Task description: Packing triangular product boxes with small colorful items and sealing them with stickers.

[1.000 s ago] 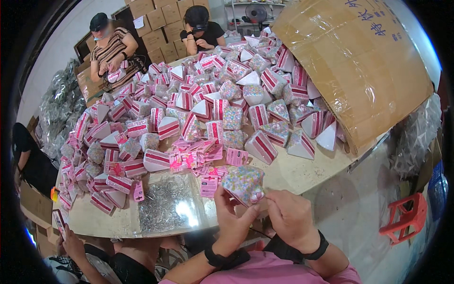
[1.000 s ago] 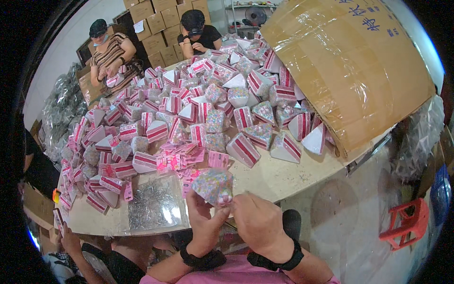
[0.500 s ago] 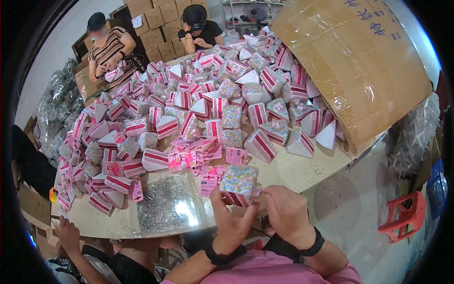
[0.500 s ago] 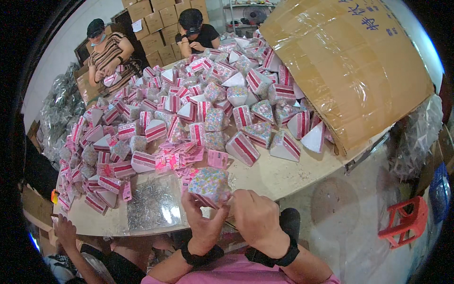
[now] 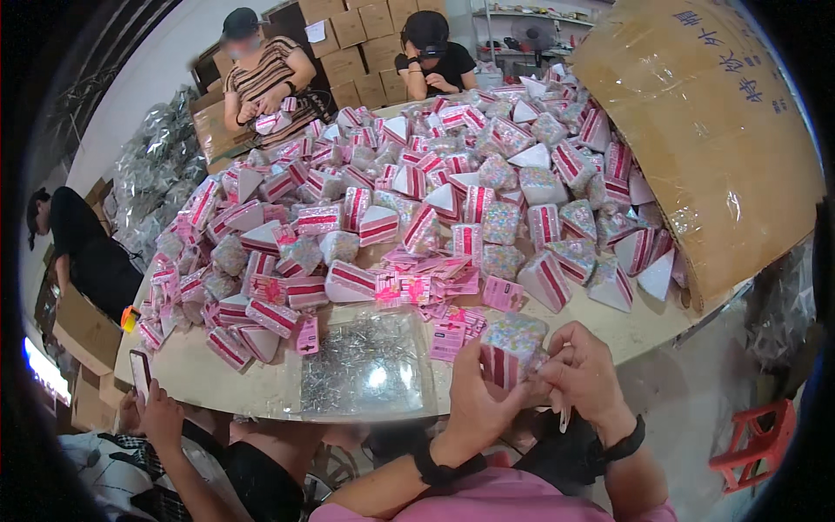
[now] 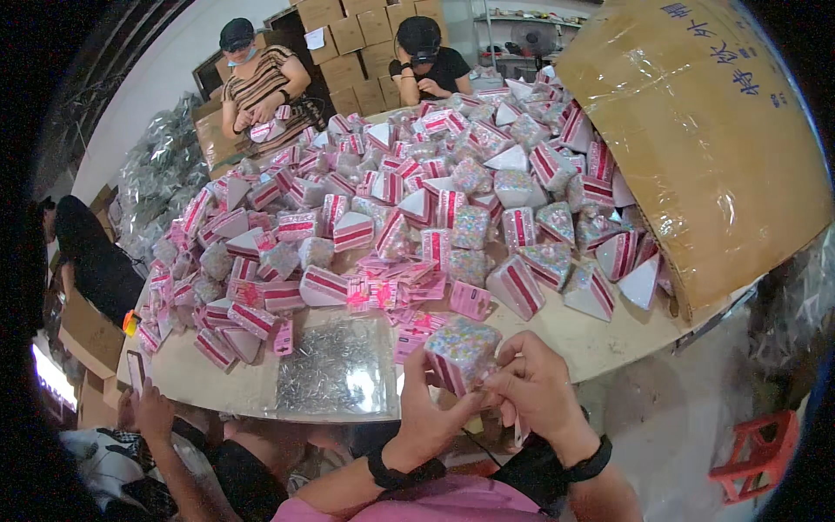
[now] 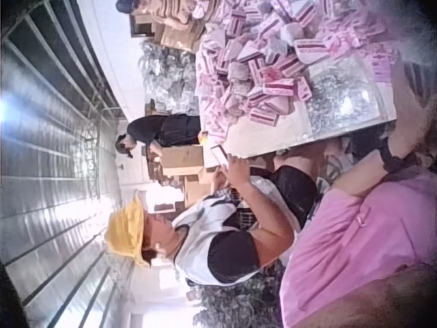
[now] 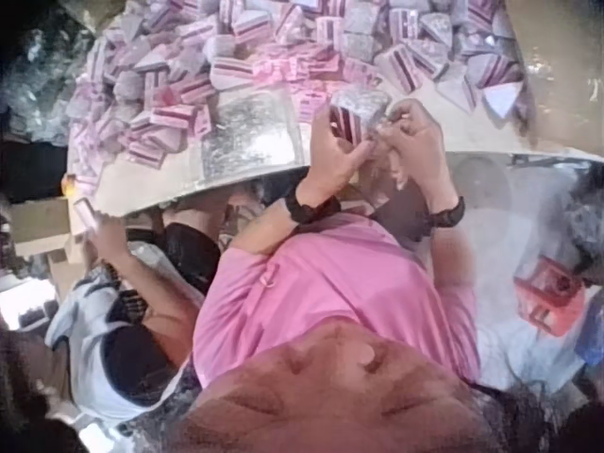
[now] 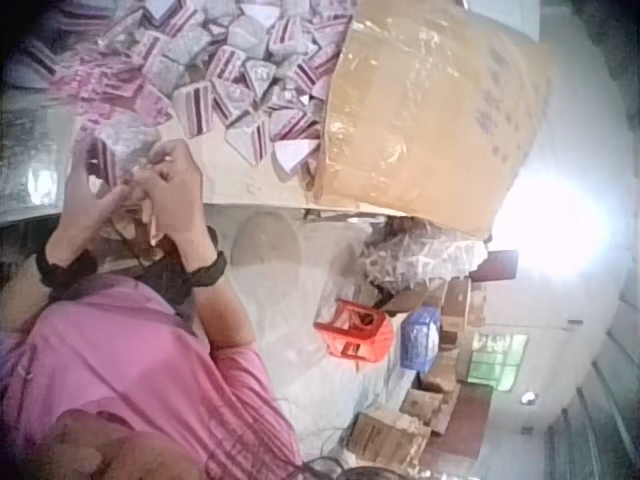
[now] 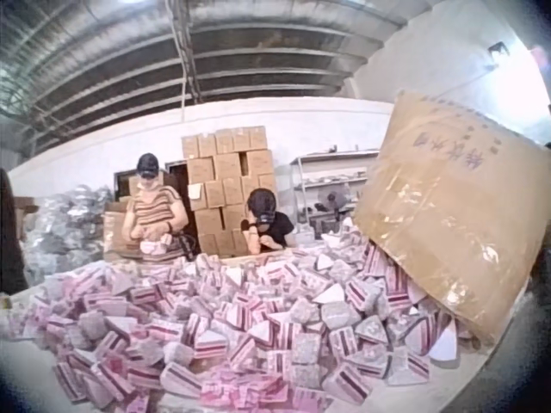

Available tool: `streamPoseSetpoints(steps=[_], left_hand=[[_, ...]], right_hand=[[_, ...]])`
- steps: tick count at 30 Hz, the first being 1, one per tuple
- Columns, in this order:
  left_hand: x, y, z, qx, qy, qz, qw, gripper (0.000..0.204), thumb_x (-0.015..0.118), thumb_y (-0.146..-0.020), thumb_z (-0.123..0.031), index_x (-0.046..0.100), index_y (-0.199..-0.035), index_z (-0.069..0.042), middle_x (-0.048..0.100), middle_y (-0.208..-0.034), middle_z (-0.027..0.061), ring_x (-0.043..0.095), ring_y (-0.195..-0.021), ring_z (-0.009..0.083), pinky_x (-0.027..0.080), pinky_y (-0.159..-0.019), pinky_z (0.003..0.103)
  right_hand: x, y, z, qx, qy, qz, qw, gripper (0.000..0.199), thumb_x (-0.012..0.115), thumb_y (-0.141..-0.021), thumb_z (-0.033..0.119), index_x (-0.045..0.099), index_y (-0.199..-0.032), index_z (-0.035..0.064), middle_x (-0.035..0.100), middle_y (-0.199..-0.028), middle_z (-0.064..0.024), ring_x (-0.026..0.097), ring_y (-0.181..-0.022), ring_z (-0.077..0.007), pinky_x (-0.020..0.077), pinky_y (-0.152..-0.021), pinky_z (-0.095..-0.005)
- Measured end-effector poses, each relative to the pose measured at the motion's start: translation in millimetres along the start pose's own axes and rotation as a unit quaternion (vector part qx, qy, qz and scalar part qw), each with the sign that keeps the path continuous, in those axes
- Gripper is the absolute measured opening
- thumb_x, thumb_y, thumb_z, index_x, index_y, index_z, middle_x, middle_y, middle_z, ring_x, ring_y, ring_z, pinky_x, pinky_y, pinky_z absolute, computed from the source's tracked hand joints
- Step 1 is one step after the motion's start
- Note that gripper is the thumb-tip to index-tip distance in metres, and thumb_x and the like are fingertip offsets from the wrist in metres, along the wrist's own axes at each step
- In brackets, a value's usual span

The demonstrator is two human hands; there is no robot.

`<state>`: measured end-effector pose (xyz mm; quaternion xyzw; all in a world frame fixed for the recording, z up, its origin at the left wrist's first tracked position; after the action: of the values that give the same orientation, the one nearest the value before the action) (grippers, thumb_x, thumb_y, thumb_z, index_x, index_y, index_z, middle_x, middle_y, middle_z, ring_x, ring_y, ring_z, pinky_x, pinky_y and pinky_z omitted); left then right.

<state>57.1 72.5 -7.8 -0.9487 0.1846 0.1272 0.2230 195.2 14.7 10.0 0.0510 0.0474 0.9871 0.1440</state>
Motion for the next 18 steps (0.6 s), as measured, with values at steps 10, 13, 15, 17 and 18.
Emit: streamPoseSetpoints(steps=[10,13,15,17,18], left_hand=[[-86,-89,34,-0.155,0.471,-0.029,0.868,0.041,0.059,-0.089,-0.032,0.049,-0.116,-0.003,0.056,-0.1,0.0075,0.057,-0.092,0.0203,0.049,-0.083,0.034],[-155,-120,23,-0.196,0.487,-0.095,0.846,0.058,0.049,-0.091,-0.048,0.041,-0.123,0.0,0.047,-0.119,0.0124,0.053,-0.101,0.0213,0.049,-0.085,0.042],[-145,-110,30,-0.223,0.381,-0.061,0.895,0.053,0.052,-0.091,-0.044,0.044,-0.123,-0.002,0.05,-0.116,0.0095,0.052,-0.102,0.0194,0.048,-0.086,0.041],[-104,-89,14,-0.192,0.244,0.054,0.949,0.044,0.058,-0.089,-0.031,0.048,-0.122,-0.004,0.054,-0.113,0.0066,0.053,-0.1,0.0171,0.048,-0.086,0.035],[-79,-77,9,-0.181,0.158,0.119,0.963,0.041,0.054,-0.09,-0.022,0.047,-0.124,0.0,0.054,-0.122,0.0104,0.054,-0.109,0.0213,0.047,-0.087,0.035]], right_hand=[[-28,-15,-13,0.002,-0.155,0.004,0.988,0.022,0.052,-0.091,0.017,0.048,-0.106,0.0006,0.062,-0.071,-0.0133,0.063,-0.057,-0.0215,0.0478,-0.045,-0.0264],[-52,-15,-36,0.011,-0.117,-0.044,0.992,0.019,0.053,-0.09,0.017,0.052,-0.099,0.0006,0.062,-0.071,-0.012,0.062,-0.054,-0.0175,0.0469,-0.045,-0.0247],[-62,-16,-53,0.011,-0.065,-0.077,0.995,0.018,0.055,-0.091,0.018,0.054,-0.097,0.0012,0.062,-0.069,-0.0104,0.059,-0.051,-0.0147,0.0457,-0.044,-0.0237],[-62,-14,-58,0.013,0.016,-0.107,0.994,0.017,0.058,-0.088,0.017,0.057,-0.095,0.002,0.063,-0.075,-0.0108,0.061,-0.059,-0.0176,0.0481,-0.051,-0.0272],[-64,-12,-58,0.015,0.059,-0.126,0.99,0.016,0.059,-0.086,0.016,0.058,-0.094,0.0024,0.063,-0.077,-0.011,0.062,-0.064,-0.019,0.0493,-0.055,-0.0289]])
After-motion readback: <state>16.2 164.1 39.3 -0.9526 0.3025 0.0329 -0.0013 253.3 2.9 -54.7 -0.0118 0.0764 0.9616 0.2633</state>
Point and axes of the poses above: each hand's wrist, its own y-axis away from the middle knuckle, its own x-axis out of the palm, z = x × y, the point moved 9 cm from there along -y, towards the middle knuckle
